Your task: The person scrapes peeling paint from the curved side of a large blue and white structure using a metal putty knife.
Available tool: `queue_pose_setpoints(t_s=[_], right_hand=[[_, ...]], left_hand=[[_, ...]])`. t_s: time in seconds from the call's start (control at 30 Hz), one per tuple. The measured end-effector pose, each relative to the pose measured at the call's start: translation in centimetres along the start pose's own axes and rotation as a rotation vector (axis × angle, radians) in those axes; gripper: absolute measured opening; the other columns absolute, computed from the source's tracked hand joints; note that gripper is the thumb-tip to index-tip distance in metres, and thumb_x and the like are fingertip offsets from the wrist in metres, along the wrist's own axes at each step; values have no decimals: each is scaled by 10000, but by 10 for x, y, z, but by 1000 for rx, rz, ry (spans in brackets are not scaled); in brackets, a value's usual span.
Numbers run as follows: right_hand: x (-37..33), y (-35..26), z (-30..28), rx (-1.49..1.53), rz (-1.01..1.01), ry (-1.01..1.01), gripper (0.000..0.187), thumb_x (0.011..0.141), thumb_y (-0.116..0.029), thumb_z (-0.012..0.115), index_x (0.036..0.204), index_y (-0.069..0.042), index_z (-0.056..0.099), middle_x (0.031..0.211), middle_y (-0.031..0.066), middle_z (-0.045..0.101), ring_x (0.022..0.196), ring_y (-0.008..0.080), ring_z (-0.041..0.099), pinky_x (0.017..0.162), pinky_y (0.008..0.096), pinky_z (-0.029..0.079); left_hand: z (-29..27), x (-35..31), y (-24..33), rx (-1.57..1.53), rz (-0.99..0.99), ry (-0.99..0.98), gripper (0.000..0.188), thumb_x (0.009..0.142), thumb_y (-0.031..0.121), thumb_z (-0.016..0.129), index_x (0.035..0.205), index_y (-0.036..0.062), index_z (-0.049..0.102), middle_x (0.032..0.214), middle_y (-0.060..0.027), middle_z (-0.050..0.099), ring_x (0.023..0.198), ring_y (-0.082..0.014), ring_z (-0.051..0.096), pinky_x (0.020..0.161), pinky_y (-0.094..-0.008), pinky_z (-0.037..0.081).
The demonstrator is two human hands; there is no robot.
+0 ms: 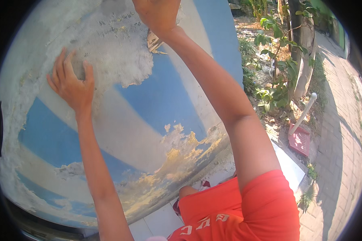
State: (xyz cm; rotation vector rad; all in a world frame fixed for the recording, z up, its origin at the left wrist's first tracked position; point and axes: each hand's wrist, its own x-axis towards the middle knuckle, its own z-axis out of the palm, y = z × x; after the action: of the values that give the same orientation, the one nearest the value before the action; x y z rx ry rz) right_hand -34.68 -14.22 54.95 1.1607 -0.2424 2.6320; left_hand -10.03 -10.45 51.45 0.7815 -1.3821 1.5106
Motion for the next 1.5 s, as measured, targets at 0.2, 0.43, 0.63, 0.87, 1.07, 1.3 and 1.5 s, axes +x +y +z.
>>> queue_pose_setpoints(t_s=[0.2, 0.43, 0.63, 0.87, 1.07, 1.3, 1.5], right_hand=[[0, 9, -2, 2, -81, 21, 229, 867, -154, 728, 803, -8, 564, 602, 36, 458, 552, 125, 393, 508, 334, 360], [-4, -6, 4, -5, 30, -18, 202, 833, -137, 734, 816, -8, 581, 603, 59, 482, 556, 137, 422, 521, 344, 382], [-9, -3, 1, -20, 72, 8, 194, 798, -119, 734, 826, -3, 580, 613, 48, 494, 556, 126, 434, 526, 327, 394], [-3, -16, -5, 2, 8, 2, 166, 831, -101, 710, 819, -16, 567, 611, 17, 452, 567, 97, 406, 515, 303, 366], [-11, -13, 5, 38, -66, -53, 172, 828, -101, 712, 816, -15, 565, 626, 22, 465, 574, 99, 413, 524, 306, 369], [-7, -9, 1, 31, -21, -29, 157, 816, -95, 706, 830, -14, 572, 633, 32, 497, 580, 106, 438, 536, 303, 391], [-10, -7, 3, 34, -50, -59, 170, 801, -96, 706, 824, -7, 563, 626, 49, 508, 560, 120, 437, 524, 310, 388]], left_hand=[[2, -3, 3, 0, -14, -7, 328, 846, 301, 648, 1154, 189, 667, 1362, 36, 588, 1266, -220, 521, 1119, -572, 278], [1, 0, -2, 14, -7, -10, 332, 844, 316, 643, 1149, 187, 668, 1362, 37, 589, 1266, -216, 520, 1112, -584, 283], [3, 0, 2, 10, -13, -7, 331, 843, 309, 643, 1147, 180, 668, 1365, 30, 587, 1271, -219, 518, 1110, -581, 282], [0, 2, 1, -3, -17, -1, 324, 839, 306, 646, 1136, 178, 670, 1356, 28, 593, 1263, -222, 527, 1110, -567, 286], [2, 2, -4, 15, 11, 23, 323, 837, 301, 651, 1136, 182, 670, 1345, 31, 601, 1248, -220, 538, 1109, -563, 287], [0, 8, -3, 1, 0, 18, 320, 839, 301, 650, 1138, 190, 671, 1354, 31, 596, 1253, -215, 535, 1108, -558, 288], [-1, 2, -2, -4, -7, -5, 325, 842, 300, 656, 1148, 191, 669, 1359, 37, 591, 1256, -213, 532, 1111, -554, 280]])
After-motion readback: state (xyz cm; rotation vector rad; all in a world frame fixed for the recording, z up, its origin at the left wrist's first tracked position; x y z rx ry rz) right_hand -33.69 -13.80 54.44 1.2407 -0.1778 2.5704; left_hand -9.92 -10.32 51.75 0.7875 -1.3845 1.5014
